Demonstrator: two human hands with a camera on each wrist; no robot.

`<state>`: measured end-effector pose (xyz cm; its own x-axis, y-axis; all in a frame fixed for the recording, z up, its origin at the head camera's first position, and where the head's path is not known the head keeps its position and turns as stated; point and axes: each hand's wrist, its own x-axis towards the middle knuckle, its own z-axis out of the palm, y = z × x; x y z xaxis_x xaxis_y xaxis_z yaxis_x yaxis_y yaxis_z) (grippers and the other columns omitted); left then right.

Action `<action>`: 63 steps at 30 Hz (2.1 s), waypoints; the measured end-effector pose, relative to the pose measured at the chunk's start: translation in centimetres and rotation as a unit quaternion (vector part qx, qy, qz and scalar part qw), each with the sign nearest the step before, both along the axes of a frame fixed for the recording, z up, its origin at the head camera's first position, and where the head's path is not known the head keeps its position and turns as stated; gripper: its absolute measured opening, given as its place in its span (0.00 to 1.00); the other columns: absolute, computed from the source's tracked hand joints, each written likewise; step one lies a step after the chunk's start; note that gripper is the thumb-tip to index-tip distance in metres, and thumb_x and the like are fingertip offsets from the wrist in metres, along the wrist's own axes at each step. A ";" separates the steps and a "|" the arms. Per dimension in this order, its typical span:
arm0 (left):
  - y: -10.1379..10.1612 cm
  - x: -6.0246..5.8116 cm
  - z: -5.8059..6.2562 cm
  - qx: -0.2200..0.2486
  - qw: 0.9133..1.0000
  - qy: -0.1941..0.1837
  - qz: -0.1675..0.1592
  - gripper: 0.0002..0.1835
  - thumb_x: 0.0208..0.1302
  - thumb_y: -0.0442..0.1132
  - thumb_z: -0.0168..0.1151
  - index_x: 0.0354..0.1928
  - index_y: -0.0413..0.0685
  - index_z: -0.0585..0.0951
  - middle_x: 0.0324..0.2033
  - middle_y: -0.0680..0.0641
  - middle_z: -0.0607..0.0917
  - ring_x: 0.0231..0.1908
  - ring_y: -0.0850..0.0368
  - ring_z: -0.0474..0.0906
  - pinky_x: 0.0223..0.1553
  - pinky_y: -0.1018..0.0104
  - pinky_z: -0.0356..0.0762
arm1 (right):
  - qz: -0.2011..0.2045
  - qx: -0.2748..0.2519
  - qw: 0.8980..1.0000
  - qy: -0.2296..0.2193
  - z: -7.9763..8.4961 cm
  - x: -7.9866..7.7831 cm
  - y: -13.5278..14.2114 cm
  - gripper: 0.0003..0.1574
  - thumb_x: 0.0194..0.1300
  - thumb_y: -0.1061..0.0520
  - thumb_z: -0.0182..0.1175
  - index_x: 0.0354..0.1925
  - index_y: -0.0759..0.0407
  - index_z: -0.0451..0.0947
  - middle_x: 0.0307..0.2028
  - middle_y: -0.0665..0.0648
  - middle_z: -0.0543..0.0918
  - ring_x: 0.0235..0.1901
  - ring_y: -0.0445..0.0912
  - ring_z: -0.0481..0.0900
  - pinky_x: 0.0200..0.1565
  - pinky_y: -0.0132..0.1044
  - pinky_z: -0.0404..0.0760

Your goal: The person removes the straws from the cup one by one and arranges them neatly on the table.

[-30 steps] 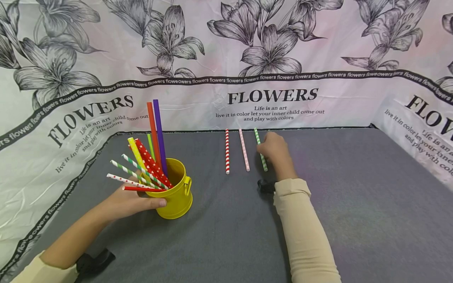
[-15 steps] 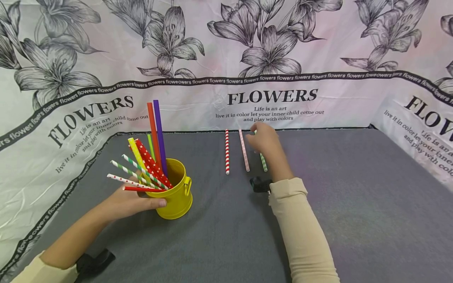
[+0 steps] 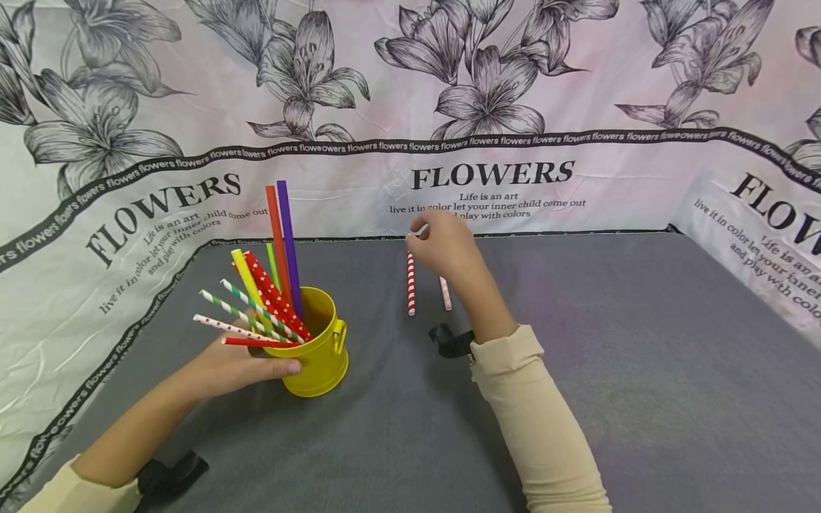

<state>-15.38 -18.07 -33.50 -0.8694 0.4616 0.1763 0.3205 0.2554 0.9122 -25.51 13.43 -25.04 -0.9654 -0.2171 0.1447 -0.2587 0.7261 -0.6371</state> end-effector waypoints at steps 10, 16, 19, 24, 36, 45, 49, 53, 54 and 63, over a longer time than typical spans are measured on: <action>0.0 0.1 0.0 -0.008 1.000 -0.005 0.009 0.37 0.55 0.42 0.78 0.65 0.49 0.71 0.58 0.47 0.79 0.56 0.51 0.76 0.56 0.57 0.76 | 0.089 -0.031 0.993 0.066 0.5 2.3 -3.1 0.12 0.69 0.60 0.59 0.49 0.63 0.81 0.43 0.59 0.85 0.46 0.53 0.81 0.48 0.47 0.79; 0.0 0.1 0.1 -0.005 1.000 -0.003 0.005 0.37 0.55 0.42 0.78 0.65 0.48 0.71 0.57 0.47 0.80 0.55 0.51 0.77 0.56 0.57 0.77 | 0.152 -0.086 0.981 0.088 0.1 3.5 -5.1 0.09 0.67 0.66 0.62 0.45 0.65 0.82 0.40 0.57 0.85 0.39 0.48 0.82 0.44 0.39 0.82; 0.0 0.1 0.1 -0.005 1.000 -0.002 0.003 0.37 0.55 0.42 0.78 0.65 0.49 0.70 0.57 0.48 0.80 0.55 0.52 0.77 0.57 0.57 0.77 | 0.179 -0.095 0.974 0.099 -0.2 4.1 -6.1 0.08 0.66 0.67 0.63 0.45 0.65 0.82 0.39 0.57 0.85 0.37 0.46 0.83 0.42 0.36 0.83; 0.1 0.1 0.2 -0.013 1.000 -0.003 0.006 0.36 0.55 0.43 0.78 0.64 0.49 0.71 0.56 0.49 0.80 0.54 0.53 0.78 0.56 0.57 0.77 | 0.211 -0.077 0.968 0.111 -0.7 5.2 -7.8 0.08 0.67 0.66 0.63 0.44 0.63 0.82 0.39 0.54 0.86 0.38 0.43 0.83 0.44 0.32 0.82; 0.0 0.0 0.3 -0.011 1.000 -0.003 -0.007 0.34 0.58 0.41 0.76 0.64 0.47 0.71 0.56 0.49 0.81 0.53 0.53 0.80 0.55 0.61 0.78 | 0.269 -0.058 0.953 0.129 -2.0 7.1 -11.1 0.08 0.67 0.67 0.62 0.45 0.64 0.81 0.41 0.56 0.86 0.39 0.44 0.83 0.44 0.30 0.82; 0.0 0.0 0.3 -0.039 0.999 -0.003 -0.005 0.29 0.59 0.43 0.75 0.60 0.46 0.75 0.52 0.50 0.84 0.50 0.55 0.82 0.52 0.62 0.80 | 0.296 -0.043 0.943 0.146 -2.7 7.8 -12.1 0.10 0.66 0.66 0.64 0.47 0.63 0.81 0.38 0.54 0.85 0.35 0.41 0.81 0.40 0.25 0.79; 0.0 0.0 0.3 -0.050 0.999 0.004 -0.001 0.26 0.58 0.45 0.75 0.57 0.48 0.77 0.48 0.52 0.85 0.46 0.53 0.82 0.48 0.60 0.81 | 0.300 -0.021 0.940 0.159 -2.8 8.1 -12.2 0.08 0.67 0.62 0.65 0.45 0.59 0.82 0.35 0.51 0.81 0.32 0.41 0.77 0.35 0.25 0.76; 0.0 0.0 0.3 -0.063 0.998 0.009 0.008 0.26 0.58 0.47 0.75 0.55 0.49 0.77 0.46 0.52 0.85 0.45 0.53 0.81 0.47 0.59 0.81 | 0.298 -0.010 0.941 0.158 -2.8 8.3 -12.4 0.08 0.68 0.58 0.66 0.45 0.57 0.84 0.36 0.51 0.77 0.33 0.44 0.76 0.33 0.27 0.74; -0.1 0.0 0.3 -0.067 0.998 0.006 0.012 0.26 0.58 0.48 0.75 0.55 0.49 0.77 0.47 0.52 0.85 0.45 0.53 0.81 0.47 0.59 0.81 | 0.296 -0.010 0.943 0.154 -2.8 8.4 -12.4 0.09 0.68 0.57 0.66 0.46 0.57 0.84 0.37 0.51 0.77 0.33 0.44 0.76 0.33 0.27 0.74; 0.1 0.0 0.3 -0.061 0.998 0.010 0.010 0.25 0.57 0.43 0.76 0.55 0.46 0.78 0.47 0.51 0.85 0.45 0.53 0.82 0.48 0.60 0.82 | 0.323 -0.023 0.937 0.132 -2.6 8.4 -12.2 0.14 0.68 0.60 0.65 0.51 0.56 0.84 0.35 0.48 0.77 0.34 0.40 0.72 0.34 0.29 0.75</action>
